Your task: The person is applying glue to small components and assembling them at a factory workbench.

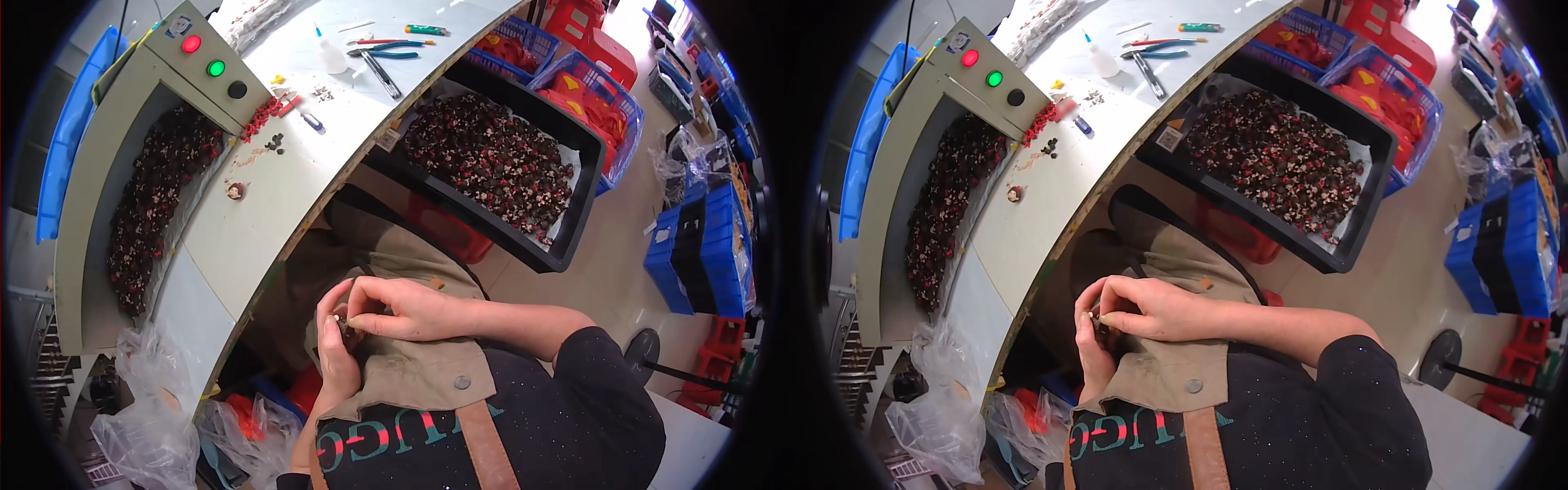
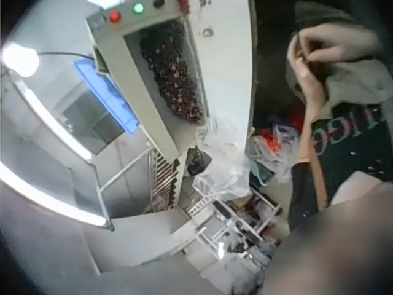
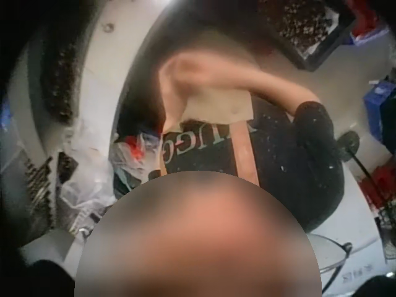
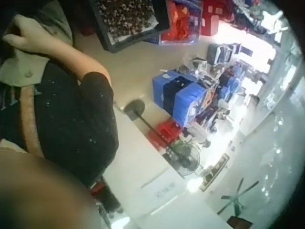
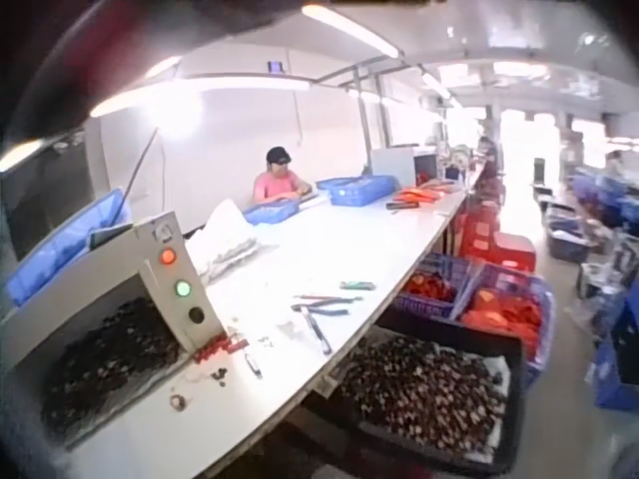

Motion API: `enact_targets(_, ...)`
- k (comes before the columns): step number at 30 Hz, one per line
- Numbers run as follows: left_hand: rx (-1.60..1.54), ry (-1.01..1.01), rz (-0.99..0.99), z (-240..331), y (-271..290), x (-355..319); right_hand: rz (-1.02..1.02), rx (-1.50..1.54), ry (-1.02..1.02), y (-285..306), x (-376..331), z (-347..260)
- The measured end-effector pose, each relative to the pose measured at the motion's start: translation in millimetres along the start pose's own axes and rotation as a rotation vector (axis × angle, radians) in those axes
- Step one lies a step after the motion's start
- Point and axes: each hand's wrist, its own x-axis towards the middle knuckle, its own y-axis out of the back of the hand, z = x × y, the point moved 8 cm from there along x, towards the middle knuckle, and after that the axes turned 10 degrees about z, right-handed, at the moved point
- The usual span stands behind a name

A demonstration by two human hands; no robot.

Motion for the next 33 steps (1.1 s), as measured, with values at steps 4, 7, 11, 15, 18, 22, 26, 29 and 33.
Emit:
enact_targets(4,0.009,0.024,-0.02,6,-4,15,0.012,0.021,-0.024,9,14,5)
enact_targets(7,0.047,0.048,-0.04,10,-7,27,0.04,0.066,-0.036,17,23,8)
enact_targets(11,0.118,0.101,-0.099,2,-14,43,0.05,0.057,-0.142,26,29,24)
enact_targets(15,0.132,0.13,-0.084,-6,-12,51,0.043,0.106,-0.154,30,35,39)
enact_targets(18,0.149,0.171,-0.041,-9,-10,55,0.026,0.123,-0.148,33,41,45)
enact_targets(22,0.122,0.188,-0.043,-8,-20,71,0.061,0.163,-0.164,43,48,45)
enact_targets(26,0.142,0.159,-0.151,1,-51,97,0.257,0.033,-0.024,76,49,32)
enact_targets(29,0.229,0.074,-0.37,9,-90,106,0.358,-0.08,0.031,103,46,30)
enact_targets(33,0.139,0.017,-0.585,14,-129,107,0.45,-0.187,0.099,145,33,25)
